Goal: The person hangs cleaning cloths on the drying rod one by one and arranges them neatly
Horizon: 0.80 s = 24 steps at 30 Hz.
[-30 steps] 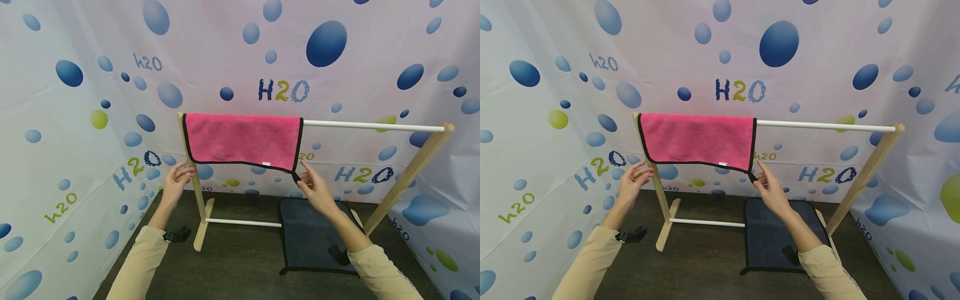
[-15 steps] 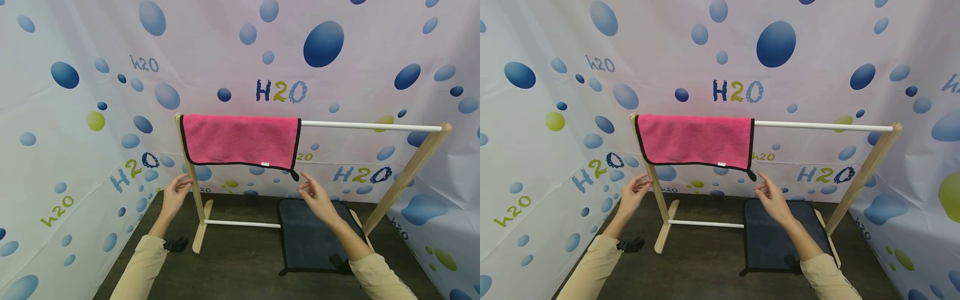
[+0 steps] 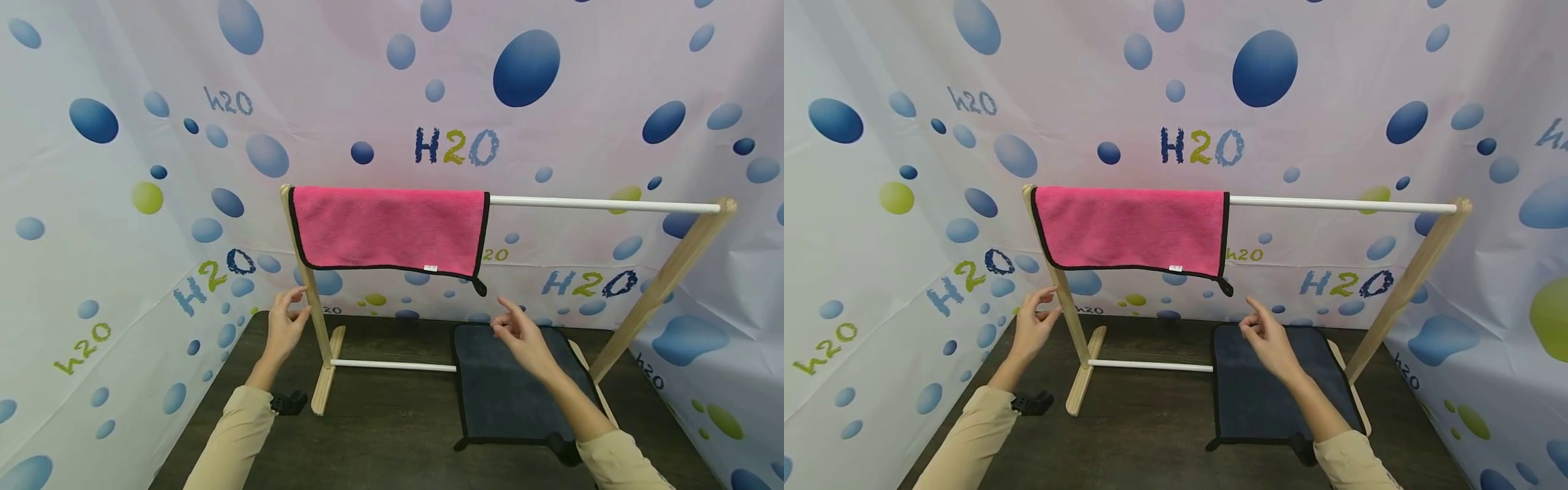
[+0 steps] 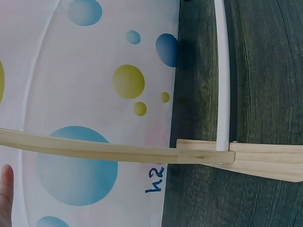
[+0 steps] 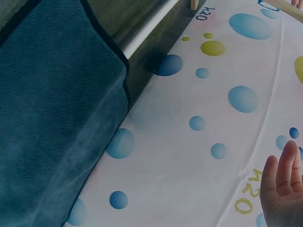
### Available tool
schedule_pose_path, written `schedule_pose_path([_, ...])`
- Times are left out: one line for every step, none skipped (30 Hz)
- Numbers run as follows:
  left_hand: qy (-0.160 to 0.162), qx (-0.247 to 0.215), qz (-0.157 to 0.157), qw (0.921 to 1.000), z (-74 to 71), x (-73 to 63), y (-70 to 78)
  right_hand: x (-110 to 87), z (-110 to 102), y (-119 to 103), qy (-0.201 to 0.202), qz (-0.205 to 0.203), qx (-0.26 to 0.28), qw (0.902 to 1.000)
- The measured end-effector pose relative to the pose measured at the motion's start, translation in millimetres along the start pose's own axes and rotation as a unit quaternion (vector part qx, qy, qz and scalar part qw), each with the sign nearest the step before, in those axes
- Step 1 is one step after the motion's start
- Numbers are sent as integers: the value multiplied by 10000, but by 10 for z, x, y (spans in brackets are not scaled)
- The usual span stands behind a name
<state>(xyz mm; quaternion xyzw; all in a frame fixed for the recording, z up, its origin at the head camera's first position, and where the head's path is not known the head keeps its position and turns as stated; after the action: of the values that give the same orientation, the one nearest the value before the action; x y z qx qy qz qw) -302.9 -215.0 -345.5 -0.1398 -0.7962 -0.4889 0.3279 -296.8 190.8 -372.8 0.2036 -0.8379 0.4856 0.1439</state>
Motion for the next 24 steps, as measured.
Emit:
schedule_pose_path([-27, -8, 34, 10000, 9, -5, -3, -19, 0, 23, -1, 50, -16, 10000])
schedule_pose_path([-60, -37, 55, 10000, 20, -9, -10, -35, -1, 44, 3, 87, -16, 10000])
schedule_pose_path([-96, -85, 102, 9999, 32, -13, -20, -51, 0, 67, 1, 127, -15, 9999])
schedule_pose_path([-144, -137, 133, 9997, 48, -18, -34, -65, 0, 92, 6, 165, -23, 9999])
schedule_pose_path([-199, -161, 168, 9995, 64, -23, -47, -78, 2, 122, 2, 212, -15, 9998])
schedule_pose_path([-252, -166, 202, 9993, 81, -30, -66, -91, 5, 151, 7, 246, 6, 9997])
schedule_pose_path([-297, -188, 222, 9991, 102, -37, -114, -105, 8, 179, -2, 290, 30, 9996])
schedule_pose_path([-346, -209, 236, 9989, 124, -44, -168, -119, 8, 206, -5, 319, 52, 9995])
schedule_pose_path([-397, -205, 233, 9987, 147, -52, -226, -132, 9, 230, -10, 346, 73, 9994])
schedule_pose_path([-447, -196, 225, 9986, 170, -58, -284, -148, 6, 260, -2, 380, 79, 9992])
schedule_pose_path([-484, -197, 214, 9984, 190, -64, -341, -165, 3, 289, -6, 451, 102, 9989])
schedule_pose_path([-503, -225, 204, 9983, 210, -66, -402, -182, -3, 318, 8, 511, 130, 9986])
schedule_pose_path([-522, -264, 177, 9981, 226, -73, -461, -202, -7, 350, 4, 591, 185, 9981])
schedule_pose_path([-525, -275, 173, 9981, 236, -75, -489, -222, -12, 389, 26, 680, 285, 9973])
schedule_pose_path([-505, -275, 195, 9982, 243, -74, -505, -242, -16, 428, 25, 789, 380, 9962])
schedule_pose_path([-478, -274, 225, 9982, 246, -71, -511, -264, -21, 471, 28, 908, 501, 9946])
schedule_pose_path([-451, -271, 255, 9983, 247, -67, -512, -284, -26, 509, 28, 1021, 634, 9928])
schedule_pose_path([-411, -260, 298, 9984, 249, -63, -509, -304, -32, 549, 40, 1118, 745, 9909])
schedule_pose_path([-372, -250, 334, 9984, 248, -60, -499, -327, -38, 592, 50, 1233, 854, 9887])
schedule_pose_path([-343, -242, 369, 9984, 250, -57, -483, -352, -47, 635, 83, 1355, 943, 9862])
schedule_pose_path([-335, -222, 412, 9983, 248, -57, -435, -378, -53, 673, 92, 1470, 988, 9841])
schedule_pose_path([-332, -193, 426, 9984, 248, -55, -394, -405, -62, 711, 129, 1577, 1058, 9817])
schedule_pose_path([-338, -183, 463, 9982, 249, -53, -351, -433, -71, 749, 157, 1680, 1079, 9797])
schedule_pose_path([-338, -173, 496, 9980, 250, -56, -304, -461, -79, 787, 180, 1792, 1092, 9776])
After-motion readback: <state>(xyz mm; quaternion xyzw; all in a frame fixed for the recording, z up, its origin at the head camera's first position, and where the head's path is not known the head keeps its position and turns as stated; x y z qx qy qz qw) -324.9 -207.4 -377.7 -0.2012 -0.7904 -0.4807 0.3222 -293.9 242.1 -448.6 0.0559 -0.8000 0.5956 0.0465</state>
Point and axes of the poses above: each hand's wrist, its own x-axis towards the middle knuckle, its own z-axis out of the palm, y = z × x, the point moved 7 cm from there along x, towards the middle knuckle
